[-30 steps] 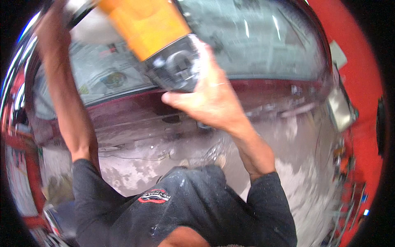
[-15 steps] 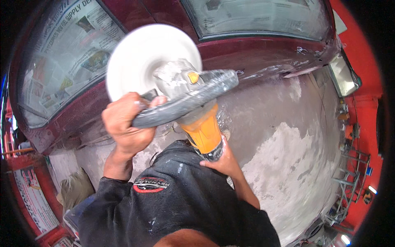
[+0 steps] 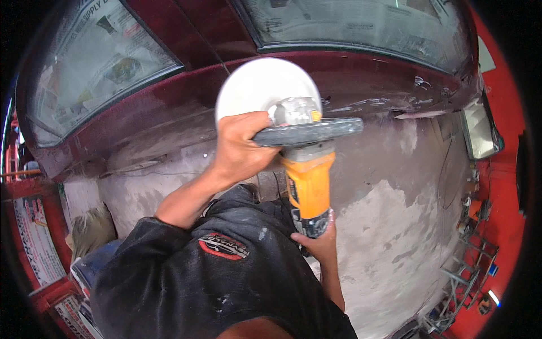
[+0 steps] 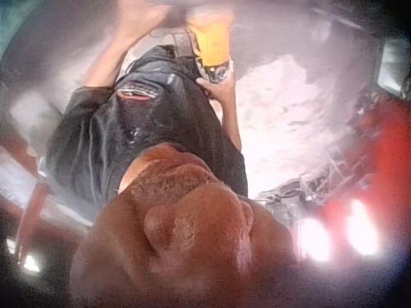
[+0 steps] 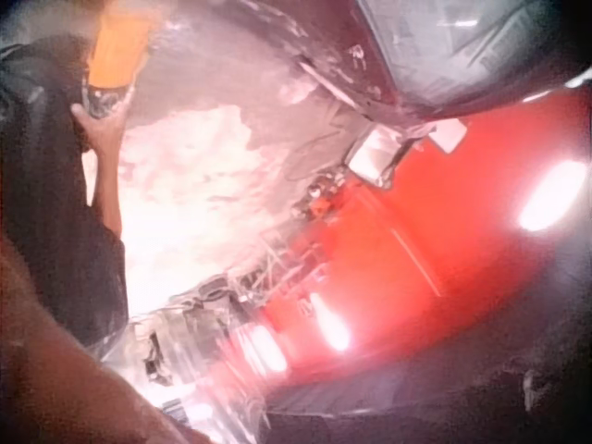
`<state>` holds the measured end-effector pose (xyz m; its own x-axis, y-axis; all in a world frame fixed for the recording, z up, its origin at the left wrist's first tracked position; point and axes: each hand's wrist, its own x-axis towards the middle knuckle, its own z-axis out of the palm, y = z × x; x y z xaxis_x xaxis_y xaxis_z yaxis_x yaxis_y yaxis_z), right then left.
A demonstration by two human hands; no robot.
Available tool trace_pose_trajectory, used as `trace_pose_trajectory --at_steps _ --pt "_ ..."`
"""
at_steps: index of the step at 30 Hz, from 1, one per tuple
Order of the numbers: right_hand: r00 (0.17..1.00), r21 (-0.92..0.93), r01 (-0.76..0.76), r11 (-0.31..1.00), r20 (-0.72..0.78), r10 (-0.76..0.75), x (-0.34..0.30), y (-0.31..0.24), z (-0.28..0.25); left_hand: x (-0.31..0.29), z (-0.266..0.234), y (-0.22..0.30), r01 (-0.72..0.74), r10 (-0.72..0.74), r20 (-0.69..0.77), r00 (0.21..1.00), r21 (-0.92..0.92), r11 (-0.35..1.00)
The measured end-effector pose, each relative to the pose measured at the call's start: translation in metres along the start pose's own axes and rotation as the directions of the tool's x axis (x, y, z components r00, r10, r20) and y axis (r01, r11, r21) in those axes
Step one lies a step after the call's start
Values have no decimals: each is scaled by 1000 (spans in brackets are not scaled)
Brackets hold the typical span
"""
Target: The person applies a white polishing compound by hand to the rear quarter panel and trunk of a maroon sedan, then uses a yellow orbital polisher to buff the treated areas. The person moves around the vehicle to reach different sections while holding a small container of compound.
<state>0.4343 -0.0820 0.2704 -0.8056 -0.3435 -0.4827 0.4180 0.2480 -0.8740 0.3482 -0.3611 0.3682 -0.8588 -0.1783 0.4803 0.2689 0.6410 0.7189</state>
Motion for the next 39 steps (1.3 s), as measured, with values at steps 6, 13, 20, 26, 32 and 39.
trace_pose_trajectory --at_steps 6,13,20,26,32,39 --pt "991 -127 90 988 -87 -101 10 -27 -64 27 55 7 -21 -5 -114 993 -222 975" --pt "998 -182 34 983 -52 -45 14 -74 -82 38 45 13 -9 -20 -159 987 -178 984" --pt "992 -208 84 975 110 -62 22 -94 -70 20 -2 15 30 -16 -184 983 72 997" --pt "963 -263 138 955 263 -67 35 -92 -70 1 -25 27 121 -88 -218 972 145 982" --pt "952 -312 202 928 283 -112 37 -96 -71 8 -21 39 57 -11 -232 973 192 980" --pt "930 -172 243 955 323 -179 46 -89 -62 31 -44 59 -227 282 -92 955 383 895"
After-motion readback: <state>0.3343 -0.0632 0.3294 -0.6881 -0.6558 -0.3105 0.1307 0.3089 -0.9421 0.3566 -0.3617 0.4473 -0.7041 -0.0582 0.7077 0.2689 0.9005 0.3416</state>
